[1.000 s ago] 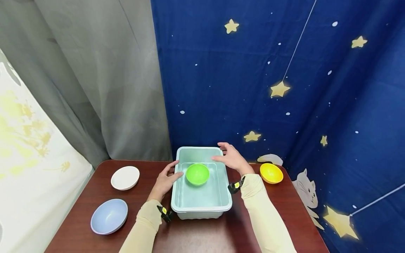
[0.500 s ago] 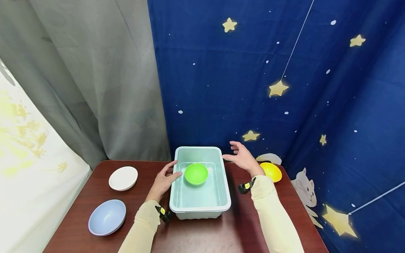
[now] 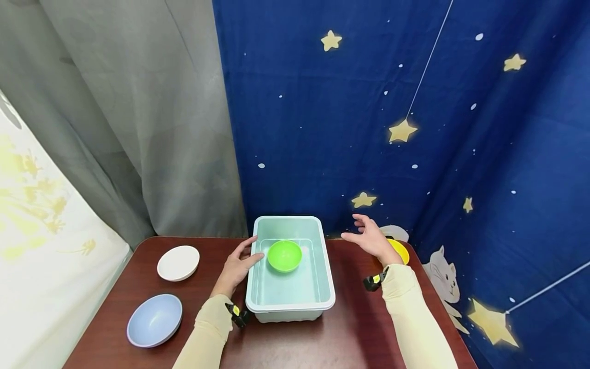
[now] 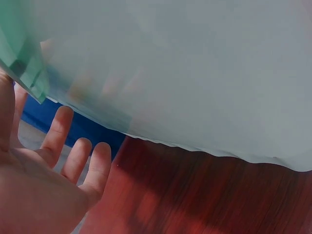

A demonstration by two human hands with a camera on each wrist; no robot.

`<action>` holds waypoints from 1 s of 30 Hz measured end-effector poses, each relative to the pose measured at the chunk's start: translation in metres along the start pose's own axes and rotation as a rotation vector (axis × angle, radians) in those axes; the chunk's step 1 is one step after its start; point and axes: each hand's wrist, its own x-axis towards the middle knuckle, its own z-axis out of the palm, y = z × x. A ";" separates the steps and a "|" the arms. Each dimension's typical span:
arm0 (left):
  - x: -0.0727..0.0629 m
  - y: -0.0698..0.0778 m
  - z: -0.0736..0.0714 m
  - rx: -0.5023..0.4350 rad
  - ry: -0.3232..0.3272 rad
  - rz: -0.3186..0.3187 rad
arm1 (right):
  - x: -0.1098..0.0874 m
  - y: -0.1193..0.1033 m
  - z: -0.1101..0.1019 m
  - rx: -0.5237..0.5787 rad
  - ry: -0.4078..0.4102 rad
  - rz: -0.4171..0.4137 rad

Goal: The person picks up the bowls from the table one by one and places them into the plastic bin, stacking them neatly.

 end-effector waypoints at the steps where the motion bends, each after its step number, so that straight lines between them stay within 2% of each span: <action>1: -0.001 0.002 0.000 0.003 -0.005 -0.005 | -0.001 0.002 -0.002 0.005 0.004 0.002; 3: -0.005 0.009 -0.001 -0.002 -0.013 -0.013 | -0.004 0.005 -0.005 0.004 0.016 0.001; 6: -0.005 0.009 -0.002 -0.003 -0.019 -0.014 | -0.007 0.009 -0.008 -0.011 0.044 -0.007; 10: 0.000 0.000 -0.001 -0.007 -0.003 -0.003 | -0.011 0.013 -0.012 -0.017 0.074 -0.009; 16: 0.001 -0.002 0.000 -0.003 0.000 -0.004 | -0.015 0.020 -0.017 -0.032 0.115 -0.016; 20: -0.003 0.007 0.001 -0.009 -0.014 -0.019 | -0.014 0.025 -0.024 -0.050 0.138 0.001; 26: -0.019 0.031 -0.002 -0.011 -0.035 -0.011 | -0.015 0.033 -0.031 -0.092 0.165 0.023; 30: -0.024 0.035 -0.003 -0.021 -0.029 -0.008 | -0.015 0.040 -0.033 -0.115 0.177 0.050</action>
